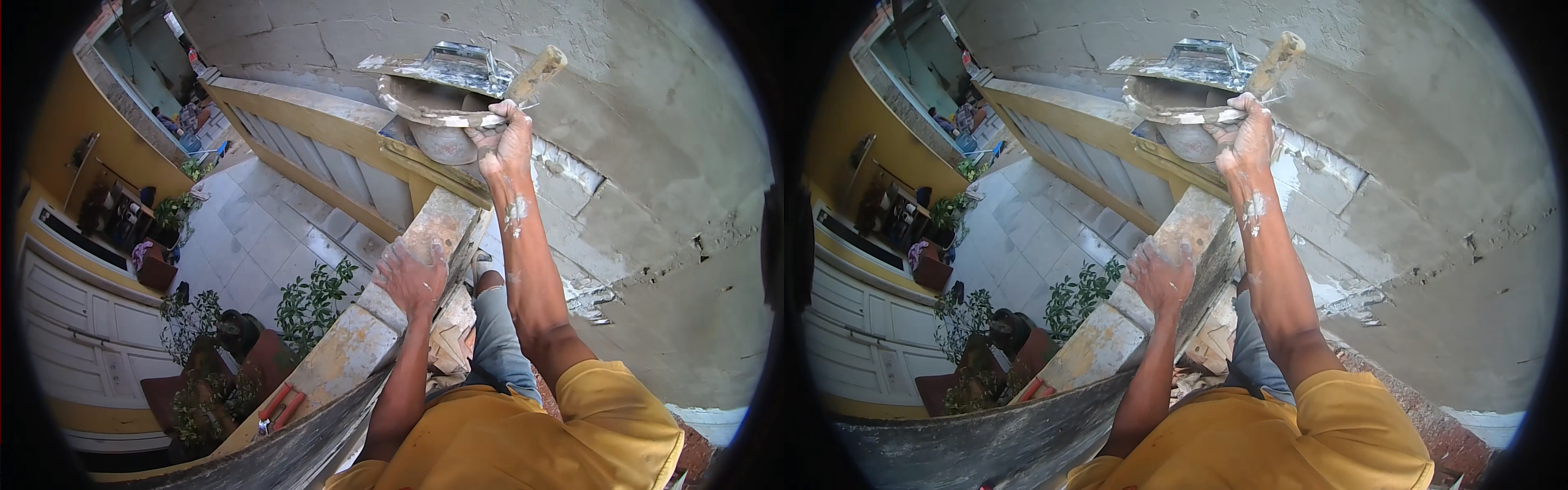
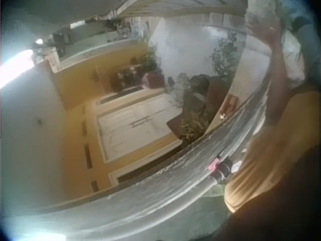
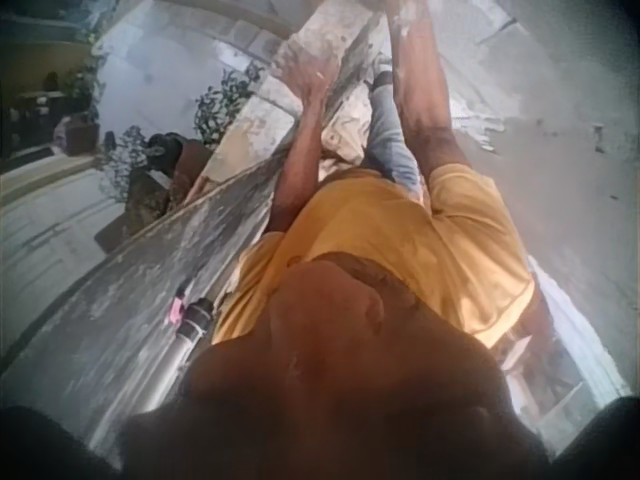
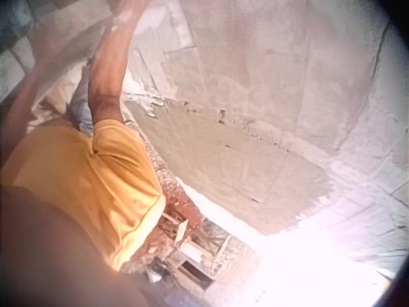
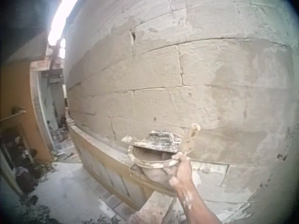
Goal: Plastering a concrete block wall using a trowel and mortar.
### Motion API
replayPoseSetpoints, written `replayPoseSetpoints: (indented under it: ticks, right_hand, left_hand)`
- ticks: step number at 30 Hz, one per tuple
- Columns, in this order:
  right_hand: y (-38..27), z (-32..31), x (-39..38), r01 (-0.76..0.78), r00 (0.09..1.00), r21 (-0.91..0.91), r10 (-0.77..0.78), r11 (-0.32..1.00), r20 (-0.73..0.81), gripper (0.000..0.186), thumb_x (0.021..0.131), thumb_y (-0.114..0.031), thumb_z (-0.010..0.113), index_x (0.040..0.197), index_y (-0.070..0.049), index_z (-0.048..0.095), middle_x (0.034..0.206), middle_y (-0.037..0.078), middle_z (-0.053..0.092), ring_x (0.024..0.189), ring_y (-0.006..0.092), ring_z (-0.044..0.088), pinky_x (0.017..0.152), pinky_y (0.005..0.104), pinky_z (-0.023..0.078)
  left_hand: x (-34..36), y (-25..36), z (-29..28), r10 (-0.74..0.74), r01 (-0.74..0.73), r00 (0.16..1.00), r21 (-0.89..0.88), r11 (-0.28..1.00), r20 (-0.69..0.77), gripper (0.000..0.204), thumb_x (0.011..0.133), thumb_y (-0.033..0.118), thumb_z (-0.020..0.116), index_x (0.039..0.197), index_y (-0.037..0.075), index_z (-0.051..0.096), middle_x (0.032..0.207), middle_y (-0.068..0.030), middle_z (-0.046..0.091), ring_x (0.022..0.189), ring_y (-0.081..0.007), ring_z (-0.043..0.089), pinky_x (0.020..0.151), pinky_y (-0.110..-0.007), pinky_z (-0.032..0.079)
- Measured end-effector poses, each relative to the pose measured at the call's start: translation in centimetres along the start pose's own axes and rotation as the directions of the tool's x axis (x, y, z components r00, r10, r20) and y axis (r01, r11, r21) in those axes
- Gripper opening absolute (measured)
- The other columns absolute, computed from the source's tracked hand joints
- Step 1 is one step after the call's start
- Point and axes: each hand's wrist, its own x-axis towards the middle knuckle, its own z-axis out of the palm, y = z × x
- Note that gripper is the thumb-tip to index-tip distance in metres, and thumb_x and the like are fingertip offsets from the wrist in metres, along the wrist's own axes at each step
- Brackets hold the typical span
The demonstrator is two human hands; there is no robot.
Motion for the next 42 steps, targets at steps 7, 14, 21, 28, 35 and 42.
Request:
replayPoseSetpoints:
  ticks: [7, 14, 21, 28, 35, 42]
  right_hand:
    - [2.9, 2.6, 0.7, 0.032, 0.999, 0.172, -0.027, 0.984, -0.031, 0.012, 0.082, -0.006, 0.063, 0.092, -0.008, 0.057, 0.089, 0.008, 0.057, 0.079, 0.0264, 0.065, 0.077, 0.0526, 0.062]
    - [2.5, 0.1, 1.9, 0.017, 1.000, 0.086, -0.018, 0.996, 0.009, 0.018, 0.080, -0.009, 0.069, 0.096, -0.006, 0.060, 0.085, 0.008, 0.059, 0.077, 0.0259, 0.068, 0.072, 0.0494, 0.064]
    - [-0.6, -4.8, -0.2, 0.059, 0.985, -0.221, -0.021, 0.973, 0.170, 0.028, 0.101, -0.026, 0.063, 0.112, -0.001, 0.063, 0.099, 0.018, 0.069, 0.083, 0.0285, 0.073, 0.076, 0.0407, 0.064]
    - [2.0, -11.6, 6.0, 0.413, 0.809, -0.897, -0.388, -0.159, 0.441, 0.042, 0.089, -0.033, 0.063, 0.105, 0.006, 0.070, 0.115, 0.029, 0.064, 0.114, 0.0460, 0.059, 0.105, 0.0521, 0.046]
    - [2.4, -11.9, 7.5, 0.398, 0.864, -0.798, -0.106, -0.452, 0.491, 0.042, 0.080, -0.034, 0.071, 0.098, 0.003, 0.077, 0.131, 0.030, 0.059, 0.125, 0.0477, 0.054, 0.111, 0.0553, 0.040]
    - [3.7, -13.0, 8.4, 0.439, 0.825, -0.756, -0.115, -0.485, 0.553, 0.042, 0.085, -0.032, 0.066, 0.114, -0.003, 0.072, 0.130, 0.031, 0.058, 0.127, 0.0499, 0.052, 0.114, 0.0565, 0.036]
  left_hand:
    - [0.2, -0.1, 0.3, 0.000, 0.000, 1.000, 0.002, 1.000, -0.028, 0.088, 0.089, 0.062, 0.062, 0.151, 0.000, 0.047, 0.144, -0.0299, 0.055, 0.141, -0.0455, 0.042, 0.120, -0.064, 0.020]
    - [-0.4, 0.2, 0.6, -0.001, 0.001, 1.000, -0.014, 1.000, 0.016, 0.090, 0.090, 0.062, 0.061, 0.152, 0.000, 0.046, 0.149, -0.0301, 0.051, 0.143, -0.0461, 0.040, 0.121, -0.064, 0.020]
    - [0.4, -0.6, 0.6, 0.016, -0.015, 1.000, 0.021, 1.000, -0.025, 0.085, 0.093, 0.063, 0.059, 0.152, 0.002, 0.049, 0.149, -0.0291, 0.053, 0.145, -0.0438, 0.041, 0.121, -0.061, 0.020]
    - [0.6, -0.8, 1.5, 0.016, -0.014, 0.998, 0.021, 1.000, -0.059, 0.075, 0.095, 0.058, 0.060, 0.148, 0.006, 0.054, 0.145, -0.0248, 0.058, 0.142, -0.0397, 0.045, 0.120, -0.060, 0.022]
    - [4.7, 1.4, 0.0, -0.049, 0.024, 0.999, -0.784, 0.621, -0.008, 0.070, 0.099, 0.057, 0.061, 0.144, 0.003, 0.056, 0.145, -0.0197, 0.059, 0.143, -0.0303, 0.046, 0.115, -0.054, 0.033]
    - [14.5, 10.9, -10.9, 0.132, 0.290, 0.950, -0.956, -0.045, 0.282, 0.106, 0.093, 0.060, 0.065, 0.166, 0.007, 0.011, 0.167, -0.0300, 0.020, 0.154, -0.0496, 0.022, 0.117, -0.071, 0.023]
